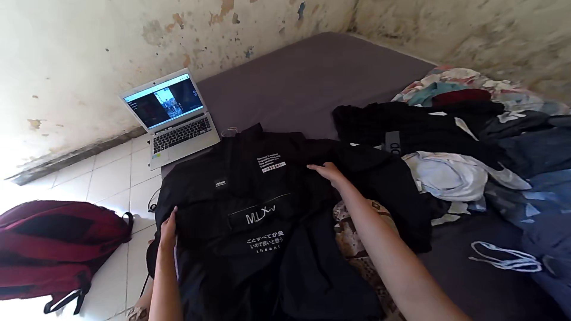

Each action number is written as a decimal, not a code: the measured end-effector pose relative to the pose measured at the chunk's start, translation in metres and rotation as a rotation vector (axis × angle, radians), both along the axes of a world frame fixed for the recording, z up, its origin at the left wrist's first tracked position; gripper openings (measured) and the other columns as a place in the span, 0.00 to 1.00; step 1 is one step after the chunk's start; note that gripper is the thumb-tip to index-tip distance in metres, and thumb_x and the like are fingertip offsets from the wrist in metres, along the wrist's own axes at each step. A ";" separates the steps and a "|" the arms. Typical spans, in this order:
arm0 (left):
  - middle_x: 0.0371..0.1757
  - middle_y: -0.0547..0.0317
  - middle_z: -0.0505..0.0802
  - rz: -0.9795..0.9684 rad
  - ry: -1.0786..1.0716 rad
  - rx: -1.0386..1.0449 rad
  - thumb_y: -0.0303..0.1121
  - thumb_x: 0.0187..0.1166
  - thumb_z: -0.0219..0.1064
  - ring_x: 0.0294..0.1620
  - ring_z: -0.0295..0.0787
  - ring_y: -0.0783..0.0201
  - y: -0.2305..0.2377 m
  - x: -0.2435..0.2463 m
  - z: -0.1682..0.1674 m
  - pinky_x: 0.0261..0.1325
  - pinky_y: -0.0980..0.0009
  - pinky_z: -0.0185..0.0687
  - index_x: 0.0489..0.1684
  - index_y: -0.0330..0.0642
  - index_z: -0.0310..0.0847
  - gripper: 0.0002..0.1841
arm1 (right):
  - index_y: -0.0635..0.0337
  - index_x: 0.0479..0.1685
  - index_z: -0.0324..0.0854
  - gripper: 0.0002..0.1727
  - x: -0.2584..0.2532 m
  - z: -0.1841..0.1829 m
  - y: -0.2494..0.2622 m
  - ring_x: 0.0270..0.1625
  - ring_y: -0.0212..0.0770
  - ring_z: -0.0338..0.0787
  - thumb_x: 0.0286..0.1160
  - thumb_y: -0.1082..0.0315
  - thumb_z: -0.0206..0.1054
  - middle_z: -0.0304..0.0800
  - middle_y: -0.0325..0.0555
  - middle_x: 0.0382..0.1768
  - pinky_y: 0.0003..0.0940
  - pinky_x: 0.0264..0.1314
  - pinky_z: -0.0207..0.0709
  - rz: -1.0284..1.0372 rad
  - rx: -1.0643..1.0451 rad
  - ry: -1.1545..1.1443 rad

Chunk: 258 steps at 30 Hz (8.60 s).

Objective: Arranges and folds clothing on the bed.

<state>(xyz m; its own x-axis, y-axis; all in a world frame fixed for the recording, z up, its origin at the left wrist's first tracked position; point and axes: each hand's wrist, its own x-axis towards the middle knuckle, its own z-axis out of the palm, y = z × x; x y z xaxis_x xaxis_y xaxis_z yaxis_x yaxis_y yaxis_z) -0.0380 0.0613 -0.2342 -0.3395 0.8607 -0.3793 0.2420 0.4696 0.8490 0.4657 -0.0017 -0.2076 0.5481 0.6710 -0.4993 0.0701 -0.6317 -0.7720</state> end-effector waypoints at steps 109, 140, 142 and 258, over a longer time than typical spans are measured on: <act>0.52 0.31 0.92 -0.770 0.505 0.935 0.23 0.63 0.77 0.56 0.90 0.36 -0.130 0.300 0.070 0.63 0.45 0.82 0.48 0.22 0.87 0.17 | 0.78 0.40 0.84 0.13 -0.055 0.048 -0.062 0.48 0.21 0.88 0.76 0.73 0.58 0.92 0.51 0.45 0.15 0.53 0.80 0.452 1.188 -0.199; 0.34 0.65 0.95 -0.684 -0.432 0.414 0.23 0.72 0.71 0.35 0.88 0.87 -0.301 0.088 0.110 0.44 0.87 0.85 0.32 0.30 0.91 0.04 | 0.69 0.48 0.84 0.11 -0.145 0.134 -0.244 0.40 0.13 0.82 0.72 0.71 0.65 0.90 0.37 0.40 0.08 0.44 0.75 0.682 0.783 -0.418; 0.36 0.63 0.96 -0.639 -0.442 0.439 0.22 0.67 0.75 0.39 0.91 0.84 -0.304 0.088 0.106 0.47 0.85 0.87 0.29 0.31 0.92 0.02 | 0.69 0.49 0.88 0.13 -0.146 0.128 -0.246 0.44 0.20 0.85 0.70 0.74 0.64 0.92 0.47 0.45 0.11 0.46 0.77 0.711 0.778 -0.490; 0.27 0.72 0.75 -0.483 -0.246 0.770 0.24 0.88 0.46 0.28 0.68 0.92 -0.277 0.133 0.085 0.37 0.93 0.66 0.43 0.27 0.70 0.10 | 0.60 0.35 0.92 0.12 -0.183 0.091 -0.230 0.44 0.35 0.88 0.69 0.59 0.75 0.92 0.51 0.42 0.21 0.44 0.79 0.880 0.814 -0.512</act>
<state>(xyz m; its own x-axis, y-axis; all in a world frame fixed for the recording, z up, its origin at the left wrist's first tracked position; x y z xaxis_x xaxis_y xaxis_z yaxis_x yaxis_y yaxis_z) 0.0951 -0.2160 -0.1491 0.1339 0.9312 0.3390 0.0362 -0.3465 0.9374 0.2828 -0.2320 -0.1168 -0.2218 0.9097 0.3511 0.6170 0.4098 -0.6719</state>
